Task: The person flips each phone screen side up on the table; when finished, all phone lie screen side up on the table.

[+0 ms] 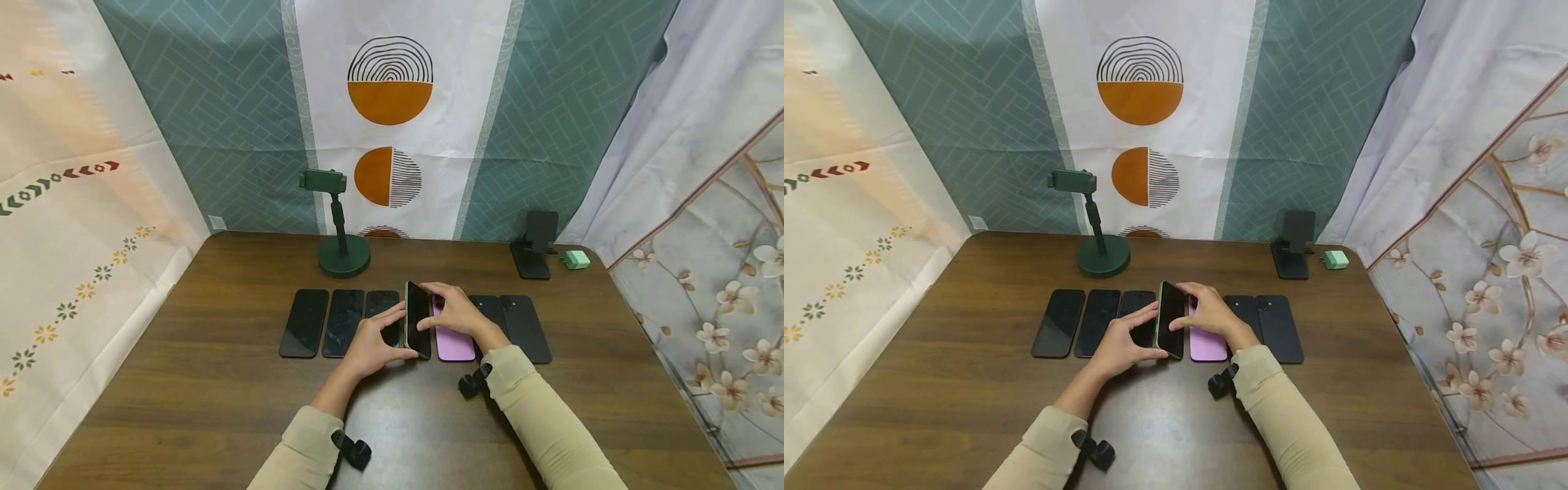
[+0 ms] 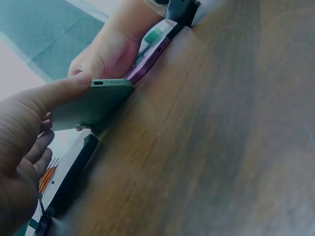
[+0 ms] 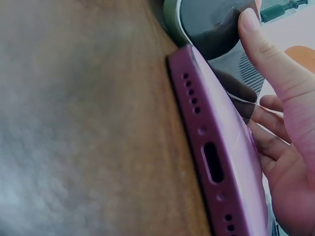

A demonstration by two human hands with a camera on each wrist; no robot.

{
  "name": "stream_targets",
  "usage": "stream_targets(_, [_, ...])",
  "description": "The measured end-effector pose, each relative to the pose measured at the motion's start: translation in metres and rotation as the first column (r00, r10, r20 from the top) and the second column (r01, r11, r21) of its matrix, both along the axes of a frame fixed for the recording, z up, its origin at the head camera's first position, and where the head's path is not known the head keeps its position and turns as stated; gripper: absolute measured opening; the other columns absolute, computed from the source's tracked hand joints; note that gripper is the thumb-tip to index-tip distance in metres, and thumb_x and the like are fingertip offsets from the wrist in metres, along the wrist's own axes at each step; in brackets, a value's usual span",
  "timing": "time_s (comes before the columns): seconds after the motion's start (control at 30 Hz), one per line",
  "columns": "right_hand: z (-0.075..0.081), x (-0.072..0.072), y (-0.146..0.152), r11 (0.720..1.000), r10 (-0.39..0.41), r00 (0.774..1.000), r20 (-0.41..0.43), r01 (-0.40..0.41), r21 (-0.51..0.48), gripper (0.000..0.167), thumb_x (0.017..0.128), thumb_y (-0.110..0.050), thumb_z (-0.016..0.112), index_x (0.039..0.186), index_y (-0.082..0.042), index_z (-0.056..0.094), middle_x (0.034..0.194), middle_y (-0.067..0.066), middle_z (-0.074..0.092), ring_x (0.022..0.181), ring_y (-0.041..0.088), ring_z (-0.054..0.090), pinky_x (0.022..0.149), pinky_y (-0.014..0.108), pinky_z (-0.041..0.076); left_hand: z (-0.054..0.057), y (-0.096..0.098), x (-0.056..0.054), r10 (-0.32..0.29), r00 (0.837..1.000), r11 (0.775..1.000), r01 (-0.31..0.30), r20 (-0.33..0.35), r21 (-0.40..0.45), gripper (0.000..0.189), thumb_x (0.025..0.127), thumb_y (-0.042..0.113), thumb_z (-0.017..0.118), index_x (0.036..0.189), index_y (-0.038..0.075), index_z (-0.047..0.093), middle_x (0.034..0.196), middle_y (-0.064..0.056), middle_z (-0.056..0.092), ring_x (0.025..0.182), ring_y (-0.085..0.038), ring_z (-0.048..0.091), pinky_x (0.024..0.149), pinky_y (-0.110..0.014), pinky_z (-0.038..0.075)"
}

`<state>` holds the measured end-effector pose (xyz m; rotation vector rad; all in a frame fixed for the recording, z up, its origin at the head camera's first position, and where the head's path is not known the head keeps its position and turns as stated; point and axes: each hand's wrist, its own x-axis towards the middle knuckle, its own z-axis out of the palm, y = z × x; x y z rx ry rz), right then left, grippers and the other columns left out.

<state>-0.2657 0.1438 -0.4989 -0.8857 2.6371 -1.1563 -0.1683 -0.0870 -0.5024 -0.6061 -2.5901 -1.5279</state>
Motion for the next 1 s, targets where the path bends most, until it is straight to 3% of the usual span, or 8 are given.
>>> stream_targets(0.2, [0.0004, -0.0015, -0.0013, 1.000, -0.013, 1.000, -0.006, 0.013, 0.021, 0.094, 0.070, -0.036, 0.095, 0.146, 0.000, 0.052, 0.146, 0.016, 0.054, 0.135, 0.033, 0.050, 0.111, 0.051, 0.041, -0.0009, -0.0019, -0.0003, 0.016, 1.000, 0.999, -0.015, 0.019, -0.039, 0.082, 0.070, 0.027, 0.096, 0.137, -0.002, 0.061, 0.151, -0.006, 0.051, 0.139, -0.027, 0.047, 0.111, -0.048, 0.041])
stream_targets(0.5, [-0.0026, -0.0030, 0.0003, 1.000, -0.010, 1.000, -0.017, 0.010, 0.023, 0.094, 0.067, -0.036, 0.096, 0.145, -0.001, 0.054, 0.145, 0.016, 0.056, 0.134, 0.033, 0.051, 0.111, 0.051, 0.041, -0.0052, -0.0021, -0.0031, 0.040, 0.998, 0.997, -0.037, 0.042, -0.069, 0.088, 0.065, 0.029, 0.098, 0.138, -0.002, 0.060, 0.150, -0.007, 0.053, 0.144, -0.021, 0.042, 0.115, -0.045, 0.037])
stream_targets(0.77, [-0.0012, -0.0030, 0.0012, 0.999, 0.001, 1.000, 0.005, -0.001, 0.042, 0.091, 0.069, -0.035, 0.095, 0.144, -0.004, 0.055, 0.145, 0.014, 0.056, 0.135, 0.032, 0.050, 0.112, 0.051, 0.040, -0.0059, -0.0004, -0.0029, 0.039, 0.999, 0.985, -0.036, 0.013, -0.170, 0.089, 0.063, 0.032, 0.099, 0.134, -0.006, 0.062, 0.148, -0.012, 0.054, 0.142, -0.027, 0.043, 0.115, -0.049, 0.037])
stream_targets(1.0, [0.0007, -0.0026, 0.0020, 0.998, 0.017, 1.000, -0.008, -0.017, 0.055, 0.088, 0.072, -0.032, 0.094, 0.145, -0.002, 0.055, 0.146, 0.015, 0.054, 0.136, 0.033, 0.049, 0.112, 0.052, 0.040, -0.0036, 0.0016, -0.0034, 0.027, 0.998, 0.971, -0.015, 0.050, -0.239, 0.090, 0.065, 0.034, 0.097, 0.136, -0.007, 0.059, 0.152, -0.011, 0.049, 0.145, -0.029, 0.039, 0.116, -0.052, 0.034])
